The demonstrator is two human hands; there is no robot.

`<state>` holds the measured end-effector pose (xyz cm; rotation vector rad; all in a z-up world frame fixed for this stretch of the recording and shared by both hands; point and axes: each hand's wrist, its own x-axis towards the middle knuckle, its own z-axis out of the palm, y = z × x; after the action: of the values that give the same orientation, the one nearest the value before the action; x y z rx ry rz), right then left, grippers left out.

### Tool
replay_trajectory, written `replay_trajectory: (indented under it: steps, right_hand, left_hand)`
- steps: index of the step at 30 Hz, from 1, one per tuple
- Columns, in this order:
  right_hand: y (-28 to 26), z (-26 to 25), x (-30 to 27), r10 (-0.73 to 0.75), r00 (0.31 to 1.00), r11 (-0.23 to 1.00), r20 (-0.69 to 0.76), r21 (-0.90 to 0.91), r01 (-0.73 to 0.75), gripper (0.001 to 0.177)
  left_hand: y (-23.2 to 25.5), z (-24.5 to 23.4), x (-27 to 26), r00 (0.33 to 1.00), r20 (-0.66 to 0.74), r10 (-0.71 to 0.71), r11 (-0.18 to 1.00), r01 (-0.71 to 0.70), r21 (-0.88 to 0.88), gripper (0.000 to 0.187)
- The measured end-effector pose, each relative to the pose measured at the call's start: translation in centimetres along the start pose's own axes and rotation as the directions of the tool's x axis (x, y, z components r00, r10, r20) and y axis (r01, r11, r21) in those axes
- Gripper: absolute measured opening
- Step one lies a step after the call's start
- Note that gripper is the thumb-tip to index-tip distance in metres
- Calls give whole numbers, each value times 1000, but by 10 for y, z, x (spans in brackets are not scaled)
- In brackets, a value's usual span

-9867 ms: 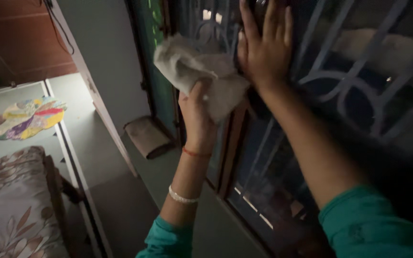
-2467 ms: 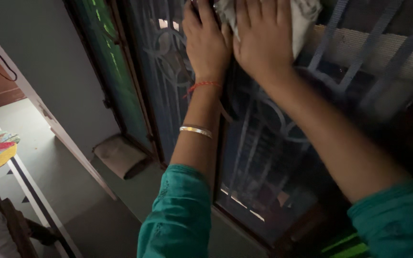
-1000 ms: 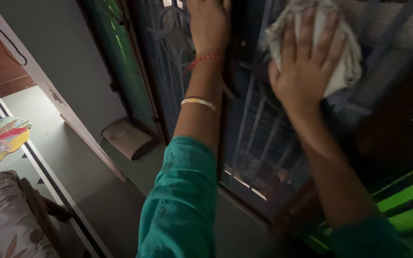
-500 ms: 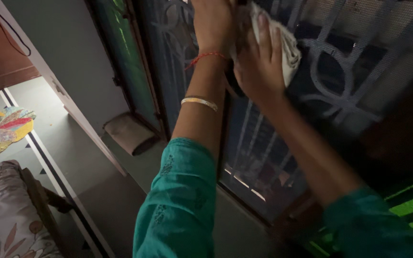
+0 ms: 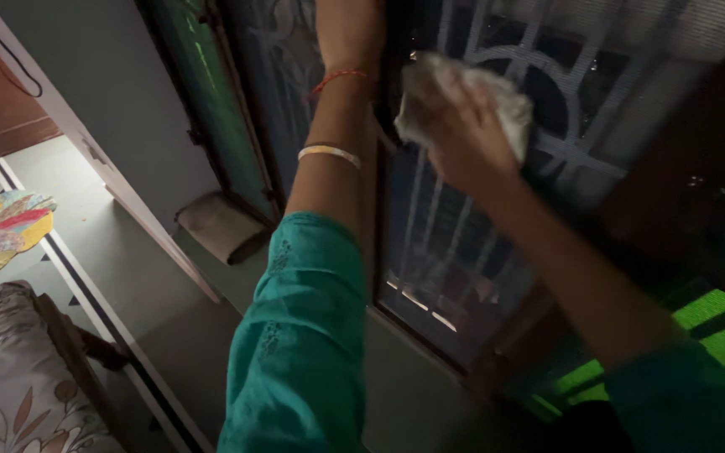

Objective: The person wipes a window screen with a cloth. They use both hands to rub the surface of the screen in a repetitive motion.

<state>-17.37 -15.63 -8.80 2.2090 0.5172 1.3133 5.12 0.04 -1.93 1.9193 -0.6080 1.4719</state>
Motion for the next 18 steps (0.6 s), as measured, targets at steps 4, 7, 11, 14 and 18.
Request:
replay_trajectory:
  steps: [4,7,11,14,18]
  right_hand:
    - [48,-27,-8,211,978,976,0,50,-210,60]
    - [68,-53,-28,353,935,934,-15,-58,-354,54]
    - [64,-75,-38,435,899,883,-42,-176,-436,59]
    - [57,-78,-27,427,903,873,-42,-240,-424,61]
    - [59,-65,4,415,910,889,4,-217,-404,65]
  left_hand:
    - [2,-7,-1,996,31,-81,996,82,-35,20]
    - [4,-9,-1,993,38,-113,988,117,-99,23]
    - [7,-14,1,996,11,-84,985,85,-147,24]
    - [13,-17,-1,991,-108,-74,986,56,-159,27]
    - [16,-16,-1,989,-125,-81,989,64,-131,29]
